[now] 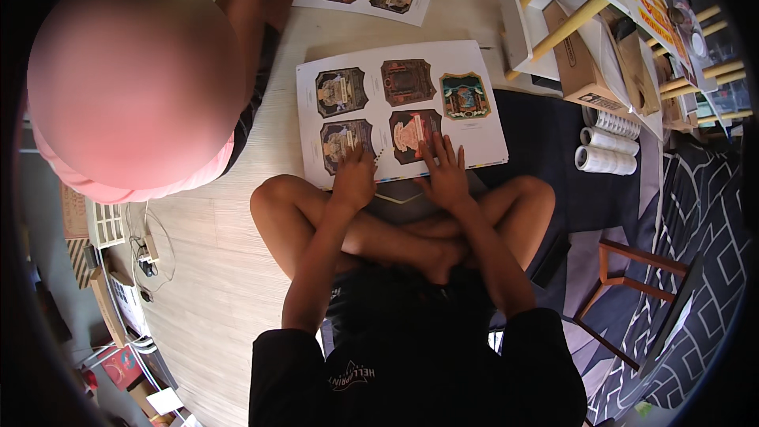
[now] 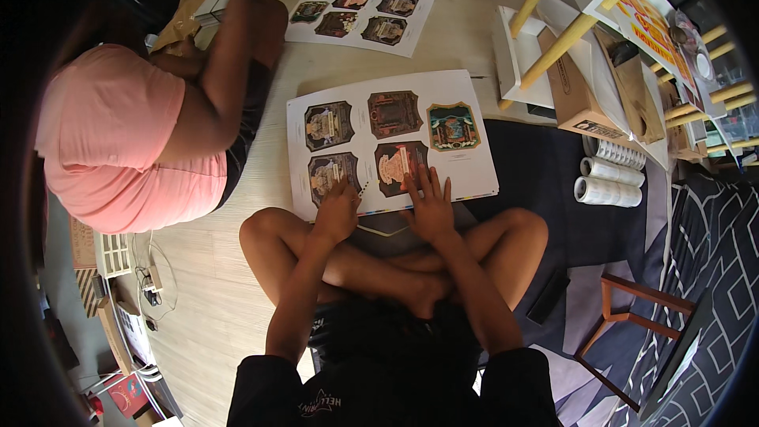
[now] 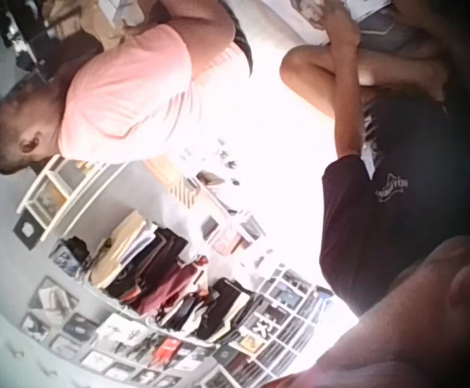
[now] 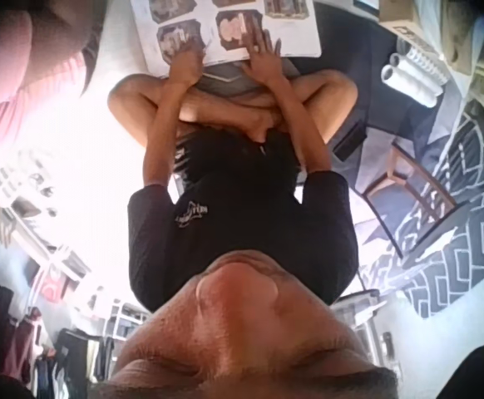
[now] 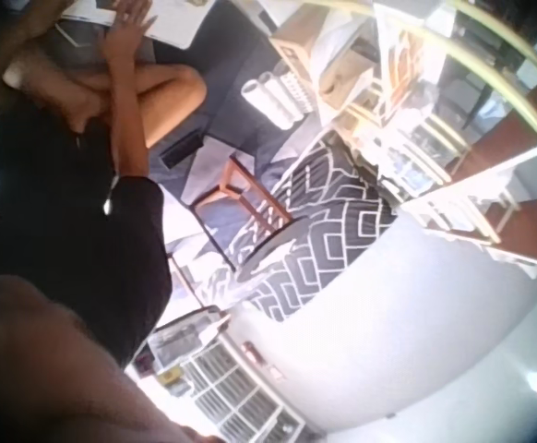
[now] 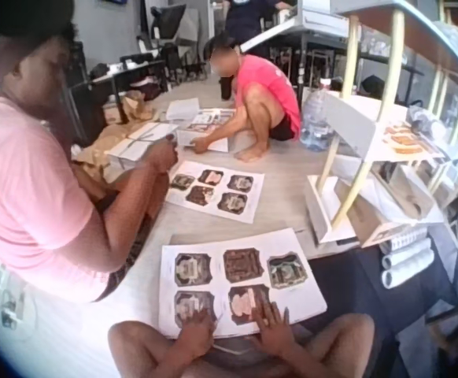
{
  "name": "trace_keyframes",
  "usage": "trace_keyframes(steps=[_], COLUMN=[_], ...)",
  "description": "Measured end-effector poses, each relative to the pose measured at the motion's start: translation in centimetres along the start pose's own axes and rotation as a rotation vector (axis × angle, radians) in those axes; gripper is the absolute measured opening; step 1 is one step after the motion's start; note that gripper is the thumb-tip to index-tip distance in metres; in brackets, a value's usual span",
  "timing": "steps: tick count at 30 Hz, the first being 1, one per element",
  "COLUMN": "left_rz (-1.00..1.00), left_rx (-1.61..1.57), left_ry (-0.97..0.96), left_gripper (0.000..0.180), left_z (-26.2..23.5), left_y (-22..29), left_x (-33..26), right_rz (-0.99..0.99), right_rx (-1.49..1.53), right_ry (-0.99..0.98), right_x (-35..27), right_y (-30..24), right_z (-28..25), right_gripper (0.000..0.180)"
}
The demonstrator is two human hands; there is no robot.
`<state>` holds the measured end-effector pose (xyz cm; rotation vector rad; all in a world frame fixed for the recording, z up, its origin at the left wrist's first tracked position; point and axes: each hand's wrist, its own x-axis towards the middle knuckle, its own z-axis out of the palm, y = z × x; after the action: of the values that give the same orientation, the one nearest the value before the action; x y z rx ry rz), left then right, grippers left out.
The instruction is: The person sits on the floor and uses scissors to cut a strip of paper from a printed sheet. They then fold the cut strip and place it on the sheet before flipping the page to reveal another printed sheet.
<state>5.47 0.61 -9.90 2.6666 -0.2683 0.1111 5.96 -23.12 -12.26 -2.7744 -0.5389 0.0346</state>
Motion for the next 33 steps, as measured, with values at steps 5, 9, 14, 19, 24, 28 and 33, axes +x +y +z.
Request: trace_keyframes(steps=[5, 9, 14, 19, 24, 28, 33], left_rz=[-0.094, -0.099, -0.311, -0.398, -0.422, -0.397, -0.364], left_rx=[0.051, -0.132, -0.802, -1.289, -1.221, -1.105, -1.066], left_ry=[-0.138, -0.012, -0.132, -0.347, -0.421, -0.418, -0.405], left_gripper=[0.016, 0.016, 0.015, 0.014, 0.014, 0.013, 0.013], left_z=[-1.0, -0.9, -2.2, -1.8, 0.0, 1.0, 0.9], left_y=[0.8, 1.0, 2.9, 4.0, 4.5, 4.5, 4.6], left_x=[0.1, 0.7, 3.0, 5.3, 5.2, 5.5, 5.6], right_rz=[0.008, -0.003, -0.015, 0.292, 0.417, 0.41, 0.405], right_rx=[-0.028, 0.007, 0.127, 1.161, 1.529, 1.478, 1.429], right_ry=[-0.047, -0.021, 0.035, 0.061, 0.0, -0.001, -0.011], right_x=[-1.4, -1.5, 0.1, 1.5, 2.1, 2.4, 2.5], right_y=[0.2, 0.0, -0.6, 0.0, -0.2, -0.3, 0.5], right_z=[-0.5, -0.8, -3.3, -4.4, -3.3, -3.2, -2.6], right_gripper=[0.081, 0.08, 0.065, 0.03, 0.016, 0.013, 0.009])
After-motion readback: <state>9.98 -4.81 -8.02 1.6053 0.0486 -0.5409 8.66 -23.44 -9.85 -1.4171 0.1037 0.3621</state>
